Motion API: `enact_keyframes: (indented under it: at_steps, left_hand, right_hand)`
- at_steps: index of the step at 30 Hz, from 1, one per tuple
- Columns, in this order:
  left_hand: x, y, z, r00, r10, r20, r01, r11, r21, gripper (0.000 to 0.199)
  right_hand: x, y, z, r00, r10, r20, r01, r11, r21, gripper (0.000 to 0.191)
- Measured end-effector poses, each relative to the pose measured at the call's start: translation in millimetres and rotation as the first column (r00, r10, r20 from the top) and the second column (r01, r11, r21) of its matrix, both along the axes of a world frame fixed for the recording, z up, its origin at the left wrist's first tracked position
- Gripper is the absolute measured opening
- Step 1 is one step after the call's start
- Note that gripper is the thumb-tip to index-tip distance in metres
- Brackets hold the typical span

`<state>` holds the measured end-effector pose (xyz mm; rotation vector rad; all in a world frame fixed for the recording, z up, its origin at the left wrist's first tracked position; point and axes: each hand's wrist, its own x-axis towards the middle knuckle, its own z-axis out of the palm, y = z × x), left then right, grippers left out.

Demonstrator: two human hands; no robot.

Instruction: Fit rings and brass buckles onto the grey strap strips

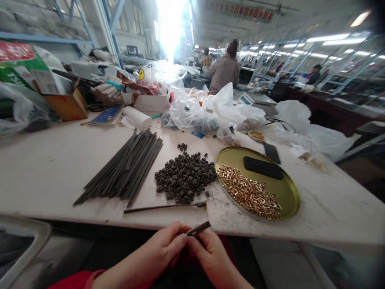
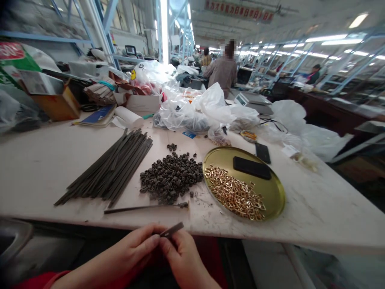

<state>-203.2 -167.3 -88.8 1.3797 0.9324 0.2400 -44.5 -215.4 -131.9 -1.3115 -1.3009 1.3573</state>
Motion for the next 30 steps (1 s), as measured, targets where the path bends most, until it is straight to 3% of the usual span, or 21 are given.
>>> enact_keyframes:
  at_steps: [2, 3, 4, 5, 8, 13, 21, 25, 30]
  left_hand:
    - [2, 5, -5.9, 1.000, 0.030, 0.007, -0.030, 1.000, 0.007, 0.038]
    - [2, 8, -9.1, 0.999, 0.041, -0.004, -0.041, 0.999, -0.017, 0.040]
    - [3, 11, -12.4, 0.999, 0.048, -0.014, -0.049, 0.997, -0.052, 0.043]
    - [3, 13, -15.4, 0.998, 0.055, -0.021, -0.057, 0.994, -0.092, 0.045]
    - [9, 18, -21.5, 0.996, 0.081, -0.027, -0.085, 0.978, -0.190, 0.051]
    - [17, 23, -23.4, 0.991, 0.115, -0.068, -0.128, 0.959, -0.253, 0.052]
    - [14, 16, -22.6, 0.993, 0.092, -0.067, -0.104, 0.972, -0.209, 0.041]
    - [16, 7, -14.7, 0.995, 0.067, -0.072, -0.077, 0.985, -0.155, 0.037]
    - [9, -5, -4.1, 0.994, 0.064, -0.088, -0.072, 0.993, -0.091, 0.039]
  right_hand:
    - [28, 14, 1.7, 0.969, 0.002, 0.246, -0.025, 0.996, 0.088, 0.026]
    - [45, 25, 2.7, 0.911, -0.077, 0.405, 0.022, 0.990, 0.138, 0.025]
    - [64, 37, 3.9, 0.802, -0.167, 0.573, 0.067, 0.979, 0.192, 0.025]
    - [82, 50, 5.0, 0.643, -0.255, 0.722, 0.104, 0.963, 0.247, 0.023]
    - [126, 96, 7.1, 0.475, -0.324, 0.818, 0.151, 0.946, 0.287, 0.023]
    - [145, 149, -1.2, 0.353, -0.198, 0.915, 0.080, 0.980, 0.181, 0.016]
    - [158, 158, -14.9, 0.337, -0.082, 0.938, 0.079, 0.995, 0.059, 0.021]
    - [159, 157, -14.0, 0.401, -0.089, 0.912, 0.097, 0.994, 0.054, 0.021]
    - [154, 150, -10.2, 0.544, -0.156, 0.824, 0.139, 0.986, 0.094, 0.018]
